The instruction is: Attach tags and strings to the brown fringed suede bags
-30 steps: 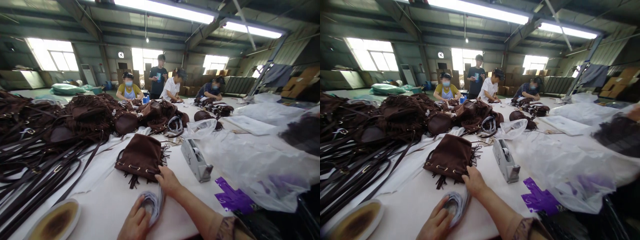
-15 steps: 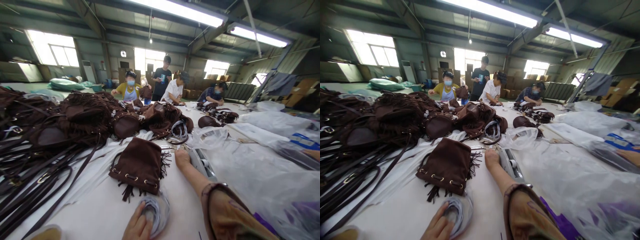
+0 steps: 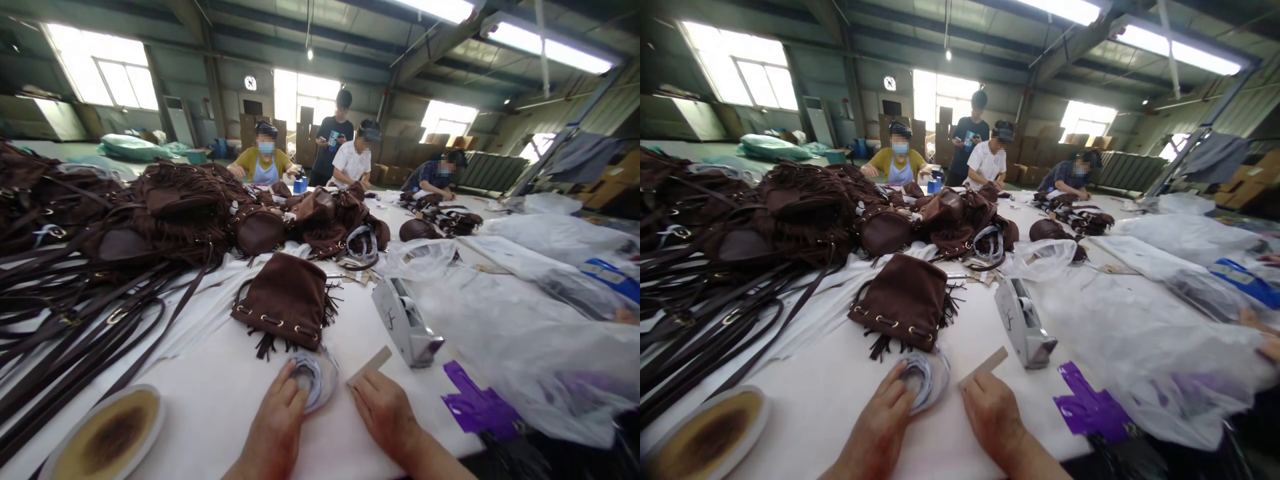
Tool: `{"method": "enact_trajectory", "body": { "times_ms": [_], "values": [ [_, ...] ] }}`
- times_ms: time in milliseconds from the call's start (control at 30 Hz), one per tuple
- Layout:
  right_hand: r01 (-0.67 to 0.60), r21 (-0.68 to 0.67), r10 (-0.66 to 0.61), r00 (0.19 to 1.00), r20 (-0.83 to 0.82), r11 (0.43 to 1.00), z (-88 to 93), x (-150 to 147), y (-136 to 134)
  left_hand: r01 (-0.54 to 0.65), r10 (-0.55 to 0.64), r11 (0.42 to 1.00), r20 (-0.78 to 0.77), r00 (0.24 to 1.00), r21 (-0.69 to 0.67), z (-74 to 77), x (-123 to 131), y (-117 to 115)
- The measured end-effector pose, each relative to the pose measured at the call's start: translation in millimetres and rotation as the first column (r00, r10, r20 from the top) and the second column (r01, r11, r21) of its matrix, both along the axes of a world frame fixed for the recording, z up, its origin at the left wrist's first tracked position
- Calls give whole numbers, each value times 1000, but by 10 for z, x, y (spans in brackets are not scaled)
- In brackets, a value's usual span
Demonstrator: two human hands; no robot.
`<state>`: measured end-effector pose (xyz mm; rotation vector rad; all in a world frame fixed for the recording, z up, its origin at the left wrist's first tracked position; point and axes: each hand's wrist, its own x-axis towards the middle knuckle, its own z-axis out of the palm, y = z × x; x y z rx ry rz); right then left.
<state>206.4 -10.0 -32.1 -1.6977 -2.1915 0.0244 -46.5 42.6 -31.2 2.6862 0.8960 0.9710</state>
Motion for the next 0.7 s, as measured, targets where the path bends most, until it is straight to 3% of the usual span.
{"method": "enact_trajectory", "body": {
  "times_ms": [100, 200, 267, 400, 567, 700],
  "values": [
    [-23, -55, 20, 998, -53, 998, 217, 87, -87, -1, 1, 998, 0, 1000, -59, 69, 30, -40],
    [13, -43, -14, 1000, -14, 999, 379, 267, 104, 17, -18, 995, -12, 1000, -95, 103, 51, -61],
    [14, -108, -9, 999, 49, 994, 411, 369, 223, 16, -19, 994, -20, 1000, -107, 122, 58, -79],
    [-14, -188, 28, 997, 70, 982, 332, 438, 172, -2, -1, 995, -28, 1000, -103, 173, 72, -128],
    [54, -66, -56, 998, -25, 996, 183, 455, -205, 0, -1, 995, -11, 1000, -99, 215, 96, -172],
    [139, -34, -140, 990, -28, 990, 129, 484, -328, -1, 2, 993, 14, 1000, -120, 201, 104, -185]
  ]
}}
